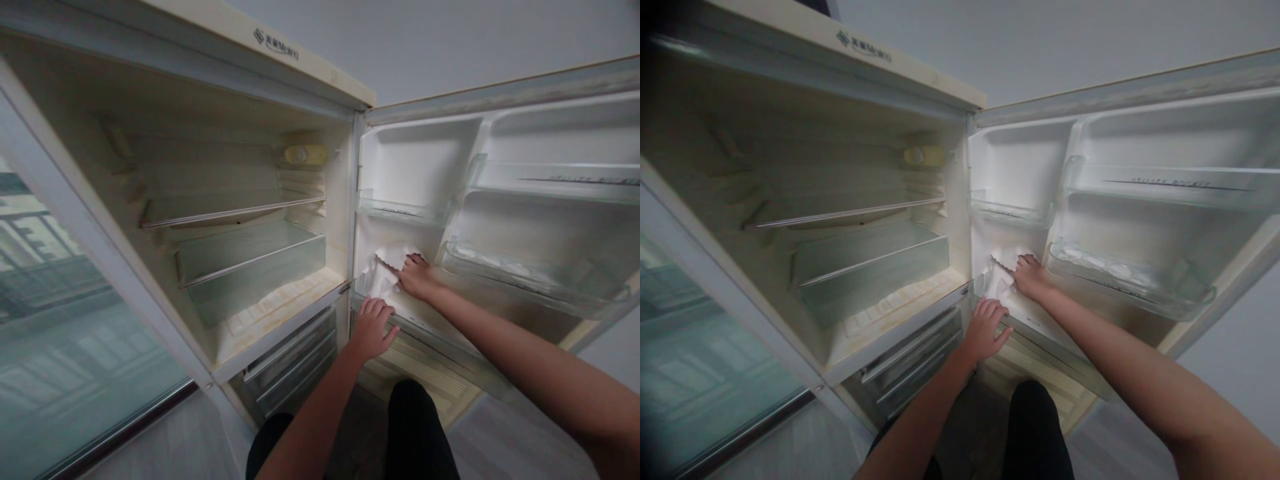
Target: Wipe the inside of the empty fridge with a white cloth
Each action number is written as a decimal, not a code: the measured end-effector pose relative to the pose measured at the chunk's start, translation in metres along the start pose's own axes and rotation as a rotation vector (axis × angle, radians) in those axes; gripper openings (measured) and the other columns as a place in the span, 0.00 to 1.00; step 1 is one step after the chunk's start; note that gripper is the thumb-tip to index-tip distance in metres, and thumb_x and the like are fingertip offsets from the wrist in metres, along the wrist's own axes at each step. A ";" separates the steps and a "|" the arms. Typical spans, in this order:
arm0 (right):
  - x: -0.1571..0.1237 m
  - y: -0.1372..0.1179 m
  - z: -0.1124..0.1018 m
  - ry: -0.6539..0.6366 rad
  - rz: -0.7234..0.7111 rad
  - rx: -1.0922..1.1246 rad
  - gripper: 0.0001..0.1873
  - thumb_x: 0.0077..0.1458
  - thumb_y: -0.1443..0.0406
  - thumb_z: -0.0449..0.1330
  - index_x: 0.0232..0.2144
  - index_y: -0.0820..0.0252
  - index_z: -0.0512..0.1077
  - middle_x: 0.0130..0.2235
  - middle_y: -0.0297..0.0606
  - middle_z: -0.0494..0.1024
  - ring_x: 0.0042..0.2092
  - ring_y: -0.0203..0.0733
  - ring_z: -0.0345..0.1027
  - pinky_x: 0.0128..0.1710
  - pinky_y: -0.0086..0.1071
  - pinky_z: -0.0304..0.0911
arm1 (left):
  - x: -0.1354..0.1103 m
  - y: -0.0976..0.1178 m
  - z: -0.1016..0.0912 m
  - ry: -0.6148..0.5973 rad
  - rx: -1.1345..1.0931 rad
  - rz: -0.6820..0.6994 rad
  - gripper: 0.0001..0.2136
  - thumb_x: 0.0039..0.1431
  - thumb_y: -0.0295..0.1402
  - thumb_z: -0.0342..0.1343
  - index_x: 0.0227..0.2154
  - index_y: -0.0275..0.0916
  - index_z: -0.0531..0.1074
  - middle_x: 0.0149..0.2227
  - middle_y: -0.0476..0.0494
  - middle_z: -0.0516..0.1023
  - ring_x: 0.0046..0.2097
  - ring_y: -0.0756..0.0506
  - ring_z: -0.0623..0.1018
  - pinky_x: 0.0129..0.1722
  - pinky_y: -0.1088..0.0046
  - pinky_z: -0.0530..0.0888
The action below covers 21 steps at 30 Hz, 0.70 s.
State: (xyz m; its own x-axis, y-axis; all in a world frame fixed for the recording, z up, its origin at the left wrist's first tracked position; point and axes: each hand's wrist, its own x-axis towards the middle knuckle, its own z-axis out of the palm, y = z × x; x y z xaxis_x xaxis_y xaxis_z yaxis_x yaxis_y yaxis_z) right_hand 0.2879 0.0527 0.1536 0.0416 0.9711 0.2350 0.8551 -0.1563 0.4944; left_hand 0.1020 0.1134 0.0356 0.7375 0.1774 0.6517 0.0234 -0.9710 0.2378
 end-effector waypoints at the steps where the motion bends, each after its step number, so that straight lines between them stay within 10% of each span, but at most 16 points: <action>1: -0.001 0.002 -0.001 0.007 -0.010 0.002 0.23 0.62 0.63 0.51 0.55 0.65 0.74 0.40 0.55 0.79 0.53 0.55 0.63 0.57 0.44 0.49 | 0.000 0.000 0.000 0.002 -0.003 0.000 0.15 0.61 0.40 0.57 0.49 0.42 0.67 0.48 0.41 0.73 0.56 0.39 0.70 0.68 0.53 0.56; 7: 0.033 -0.001 -0.024 0.295 0.254 -0.009 0.31 0.63 0.61 0.52 0.65 0.65 0.62 0.48 0.57 0.76 0.55 0.59 0.61 0.56 0.49 0.49 | 0.003 0.003 0.006 0.005 0.011 -0.011 0.16 0.61 0.41 0.57 0.49 0.42 0.67 0.48 0.41 0.73 0.56 0.39 0.70 0.68 0.51 0.55; 12: 0.060 -0.016 -0.008 0.160 0.082 0.056 0.21 0.65 0.66 0.47 0.52 0.72 0.72 0.51 0.58 0.73 0.56 0.54 0.62 0.57 0.43 0.52 | 0.006 0.007 0.008 -0.003 0.052 -0.021 0.15 0.61 0.40 0.57 0.48 0.42 0.67 0.47 0.41 0.73 0.56 0.39 0.70 0.68 0.52 0.56; 21: -0.032 0.004 0.028 -0.125 -0.269 -0.008 0.23 0.66 0.69 0.47 0.58 0.57 0.72 0.51 0.52 0.76 0.57 0.50 0.65 0.56 0.43 0.57 | 0.006 0.005 0.007 0.005 0.061 -0.002 0.15 0.62 0.40 0.57 0.49 0.42 0.67 0.47 0.42 0.72 0.56 0.39 0.70 0.68 0.53 0.56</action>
State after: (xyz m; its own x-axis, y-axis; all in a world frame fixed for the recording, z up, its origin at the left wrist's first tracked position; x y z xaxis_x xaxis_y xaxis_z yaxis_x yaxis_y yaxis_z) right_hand 0.3046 0.0265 0.1246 -0.1221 0.9925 -0.0096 0.8399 0.1084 0.5318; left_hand 0.1111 0.1089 0.0357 0.7342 0.1801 0.6546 0.0661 -0.9786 0.1951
